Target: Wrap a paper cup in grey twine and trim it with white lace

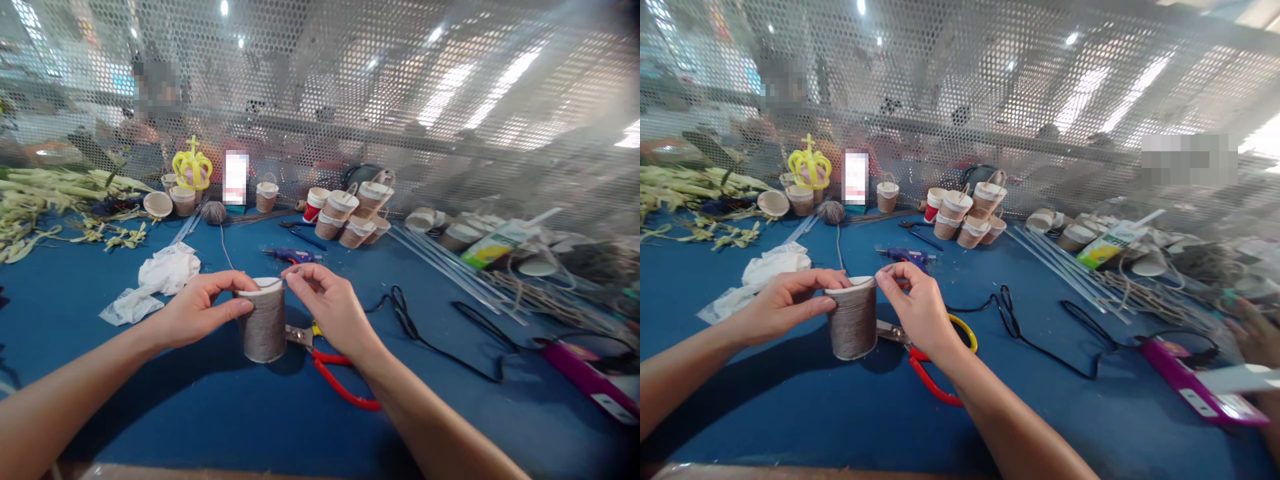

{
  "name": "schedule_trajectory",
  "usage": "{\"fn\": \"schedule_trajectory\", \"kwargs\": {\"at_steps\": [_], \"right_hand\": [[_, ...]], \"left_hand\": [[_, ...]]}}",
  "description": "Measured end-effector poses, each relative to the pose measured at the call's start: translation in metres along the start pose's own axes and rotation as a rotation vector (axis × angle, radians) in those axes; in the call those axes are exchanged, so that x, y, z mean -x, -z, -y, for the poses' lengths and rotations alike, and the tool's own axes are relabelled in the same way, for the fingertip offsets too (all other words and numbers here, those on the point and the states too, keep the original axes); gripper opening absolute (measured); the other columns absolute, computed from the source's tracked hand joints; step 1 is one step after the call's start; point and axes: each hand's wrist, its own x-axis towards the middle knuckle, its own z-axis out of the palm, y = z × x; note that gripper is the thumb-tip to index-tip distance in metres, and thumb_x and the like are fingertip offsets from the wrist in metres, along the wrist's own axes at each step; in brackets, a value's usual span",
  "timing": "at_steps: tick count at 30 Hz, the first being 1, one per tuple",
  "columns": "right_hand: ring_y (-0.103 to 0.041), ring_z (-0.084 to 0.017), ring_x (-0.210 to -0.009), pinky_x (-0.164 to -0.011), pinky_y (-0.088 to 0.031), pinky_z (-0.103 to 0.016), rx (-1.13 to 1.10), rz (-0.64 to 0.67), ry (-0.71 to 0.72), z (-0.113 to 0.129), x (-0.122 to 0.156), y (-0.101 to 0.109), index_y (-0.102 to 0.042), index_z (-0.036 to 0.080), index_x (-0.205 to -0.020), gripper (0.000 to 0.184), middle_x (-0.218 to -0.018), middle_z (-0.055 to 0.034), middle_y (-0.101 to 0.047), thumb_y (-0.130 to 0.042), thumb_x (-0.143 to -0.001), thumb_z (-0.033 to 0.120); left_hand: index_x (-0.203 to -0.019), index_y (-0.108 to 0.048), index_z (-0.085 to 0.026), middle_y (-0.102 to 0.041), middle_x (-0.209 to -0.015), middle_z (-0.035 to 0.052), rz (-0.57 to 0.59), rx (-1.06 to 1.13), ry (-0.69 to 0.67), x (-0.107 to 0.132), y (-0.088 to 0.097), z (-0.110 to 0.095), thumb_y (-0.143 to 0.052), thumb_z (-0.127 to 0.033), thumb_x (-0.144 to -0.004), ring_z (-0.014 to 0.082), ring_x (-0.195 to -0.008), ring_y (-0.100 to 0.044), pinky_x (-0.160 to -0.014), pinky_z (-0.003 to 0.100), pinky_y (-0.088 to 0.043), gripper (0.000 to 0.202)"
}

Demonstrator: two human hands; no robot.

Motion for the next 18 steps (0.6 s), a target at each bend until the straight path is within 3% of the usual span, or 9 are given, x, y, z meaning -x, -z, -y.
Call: {"fn": "schedule_trajectory", "kwargs": {"at_steps": [5,9,13,18], "right_hand": [[-0.056,-0.014,-0.071,-0.072,-0.046,-0.031,-0.121,0.024,-0.137,-0.004,0.001,-0.002,-0.055,0.018,-0.073,0.022,-0.076,-0.0022,-0.060,-0.055,-0.078,0.039],[-0.055,-0.013,-0.071,-0.070,-0.046,-0.028,-0.356,0.062,-0.272,-0.003,0.004,-0.007,-0.052,0.018,-0.071,0.026,-0.070,0.0014,-0.055,-0.057,-0.075,0.042],[-0.054,-0.010,-0.062,-0.058,-0.045,-0.023,-0.546,0.090,-0.393,-0.002,0.008,-0.013,-0.047,0.020,-0.072,0.026,-0.065,0.0044,-0.053,-0.056,-0.076,0.043],[-0.048,-0.009,-0.052,-0.047,-0.040,-0.021,-0.601,0.070,-0.439,-0.003,0.010,-0.017,-0.043,0.021,-0.072,0.024,-0.058,0.0066,-0.045,-0.051,-0.079,0.043]], "left_hand": [[-0.086,-0.058,-0.016,-0.063,-0.091,0.0057,0.014,0.062,-0.025,0.001,-0.001,-0.001,-0.051,-0.027,-0.081,0.0175,-0.088,-0.056,-0.081,0.030,-0.044,0.014],[-0.085,-0.058,-0.016,-0.063,-0.092,0.0059,0.008,0.128,-0.016,0.001,-0.001,-0.001,-0.053,-0.025,-0.081,0.0169,-0.089,-0.056,-0.082,0.029,-0.044,0.012],[-0.084,-0.058,-0.016,-0.063,-0.093,0.0059,-0.003,0.175,-0.002,0.002,-0.002,-0.001,-0.055,-0.026,-0.080,0.0171,-0.091,-0.056,-0.082,0.029,-0.044,0.011],[-0.082,-0.058,-0.016,-0.062,-0.093,0.0065,-0.019,0.191,0.012,0.001,-0.004,-0.001,-0.056,-0.027,-0.079,0.0177,-0.092,-0.056,-0.083,0.031,-0.044,0.012]]}}
